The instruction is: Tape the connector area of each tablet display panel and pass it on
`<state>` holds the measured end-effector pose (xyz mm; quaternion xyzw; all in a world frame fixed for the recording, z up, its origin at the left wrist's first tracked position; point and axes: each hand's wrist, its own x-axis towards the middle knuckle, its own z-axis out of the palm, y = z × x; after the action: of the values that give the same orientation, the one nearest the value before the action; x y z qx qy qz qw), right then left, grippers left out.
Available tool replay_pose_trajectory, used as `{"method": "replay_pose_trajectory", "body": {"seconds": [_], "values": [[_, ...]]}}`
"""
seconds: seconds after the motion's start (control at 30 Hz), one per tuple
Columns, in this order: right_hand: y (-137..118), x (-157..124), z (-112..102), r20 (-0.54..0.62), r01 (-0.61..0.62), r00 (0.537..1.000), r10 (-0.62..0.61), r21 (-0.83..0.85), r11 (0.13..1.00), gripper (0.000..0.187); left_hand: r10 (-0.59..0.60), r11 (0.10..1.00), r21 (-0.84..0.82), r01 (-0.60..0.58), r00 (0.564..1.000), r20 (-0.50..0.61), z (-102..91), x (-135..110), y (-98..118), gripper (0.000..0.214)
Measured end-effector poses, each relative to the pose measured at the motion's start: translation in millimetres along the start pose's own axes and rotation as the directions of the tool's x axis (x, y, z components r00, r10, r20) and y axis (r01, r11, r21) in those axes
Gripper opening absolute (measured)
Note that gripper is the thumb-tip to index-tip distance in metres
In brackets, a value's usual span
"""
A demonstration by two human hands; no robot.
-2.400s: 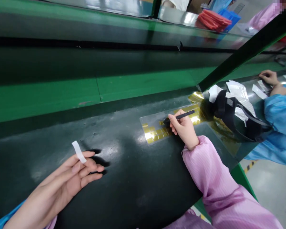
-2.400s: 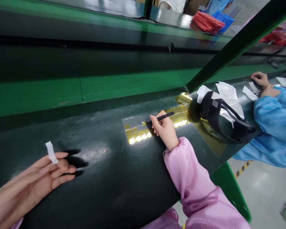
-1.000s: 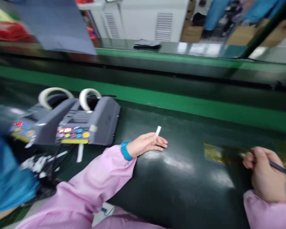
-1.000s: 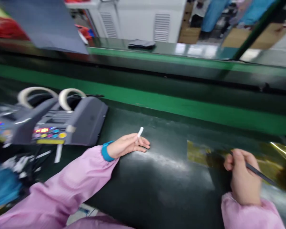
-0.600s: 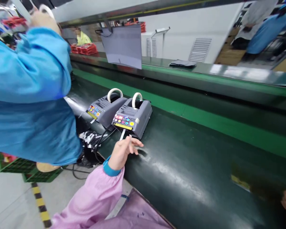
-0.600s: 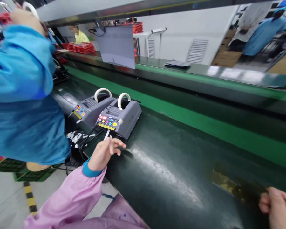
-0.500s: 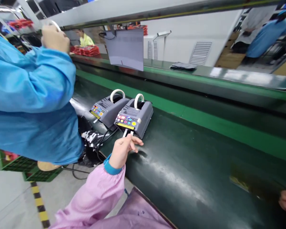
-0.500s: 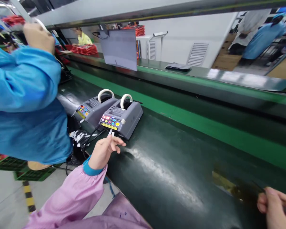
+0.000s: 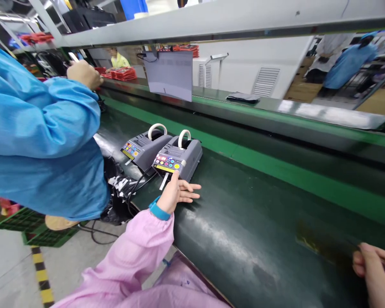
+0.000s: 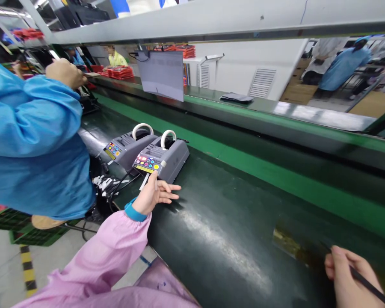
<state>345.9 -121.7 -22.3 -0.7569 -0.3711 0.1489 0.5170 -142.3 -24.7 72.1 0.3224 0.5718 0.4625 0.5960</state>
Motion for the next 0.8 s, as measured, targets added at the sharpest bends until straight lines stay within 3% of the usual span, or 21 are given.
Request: {"method": "replay_pose_trajectory", "body": {"seconds": [0.07, 0.17, 0.3, 0.4, 0.47, 0.53, 0.63, 0.7, 0.8], "values": [[-11, -4, 2, -0.022, -0.027, 0.999, 0.027, 0.016, 1.0, 0.031, -0.116, 0.993, 0.022, 0.114, 0.984, 0.139, -5.9, 2, -1, 0.082], [-26, -8, 2, 0.012, -0.054, 0.998, 0.054, 0.011, 0.998, 0.031, -0.114, 0.992, -0.021, 0.127, 0.941, 0.319, -3.0, -2, -21, 0.071], [-36, -11, -1, 0.059, -0.055, 0.997, 0.051, 0.061, 0.997, 0.031, -0.074, 0.992, -0.052, 0.119, 0.848, 0.524, 33.5, -20, -70, 0.061], [-33, -9, -4, 0.056, 0.082, 0.995, -0.085, 0.06, 0.995, 0.036, -0.086, 0.987, -0.051, 0.153, 0.764, 0.64, 67.5, -31, -97, 0.056], [-29, -5, -9, 0.061, 0.166, 0.985, -0.162, -0.072, 0.983, 0.037, -0.1, 0.984, -0.036, 0.174, 0.712, 0.695, 84.9, -30, -103, 0.051], [-28, 2, -18, 0.059, 0.157, 0.987, -0.146, -0.27, 0.95, 0.032, -0.111, 0.983, -0.018, 0.182, 0.675, 0.73, 97.8, -23, -103, 0.047], [-34, 5, -33, 0.089, 0.085, 0.995, -0.048, -0.489, 0.868, 0.024, -0.114, 0.986, 0.005, 0.168, 0.644, 0.757, 112.5, -9, -98, 0.043], [-41, -4, -40, 0.112, 0.049, 0.993, 0.023, -0.596, 0.802, 0.03, -0.104, 0.99, 0.016, 0.143, 0.63, 0.77, 120.2, -2, -95, 0.041], [-51, -30, -40, -0.003, -0.119, 0.986, 0.164, -0.703, 0.701, 0.042, -0.089, 0.994, 0.029, 0.108, 0.609, 0.788, 127.8, 4, -90, 0.036]]}}
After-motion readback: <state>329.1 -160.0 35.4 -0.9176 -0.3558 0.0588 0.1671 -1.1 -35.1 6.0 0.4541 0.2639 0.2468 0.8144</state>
